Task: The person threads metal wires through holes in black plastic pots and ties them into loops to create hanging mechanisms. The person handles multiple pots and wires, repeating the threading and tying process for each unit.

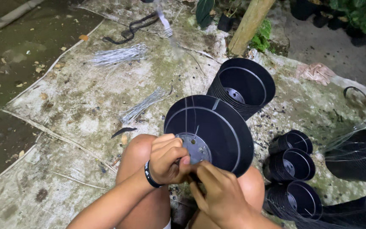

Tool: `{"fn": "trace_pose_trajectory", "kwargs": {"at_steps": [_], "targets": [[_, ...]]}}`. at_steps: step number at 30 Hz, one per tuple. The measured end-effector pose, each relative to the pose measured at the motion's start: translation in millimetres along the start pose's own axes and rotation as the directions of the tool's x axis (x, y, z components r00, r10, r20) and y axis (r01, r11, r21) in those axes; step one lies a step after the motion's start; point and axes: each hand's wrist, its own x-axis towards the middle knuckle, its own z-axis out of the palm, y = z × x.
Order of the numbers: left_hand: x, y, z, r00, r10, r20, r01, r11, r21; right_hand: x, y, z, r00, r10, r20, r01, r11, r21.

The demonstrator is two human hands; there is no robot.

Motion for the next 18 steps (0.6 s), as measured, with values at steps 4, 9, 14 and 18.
{"fn": "trace_pose_trajectory", "kwargs": {"at_steps": [4, 9, 14, 18], "targets": [[1.5, 6.3, -0.4, 1.000, 0.013, -0.021, -0.012, 1.000, 0.029, -2.3, -7.7, 7.4, 0.995, -0.047, -0.088, 0.039, 0.996, -0.083], [0.7, 9.5, 0.4, 0.999, 0.037, -0.030, -0.036, 0.999, 0.036, -2.9, -12.2, 8.6, 0.999, 0.009, -0.037, -0.010, 1.000, -0.024], [2.8, 9.3, 0.3, 0.999, 0.037, -0.030, -0.036, 0.999, 0.039, 1.1, -16.4, 2.0, 0.999, -0.024, -0.038, 0.022, 0.999, -0.046], [8.1, 9.5, 0.8, 0.998, 0.056, -0.032, -0.054, 0.997, 0.047, 5.9, -18.9, -8.0, 0.991, -0.102, -0.092, 0.094, 0.991, -0.092]]}}
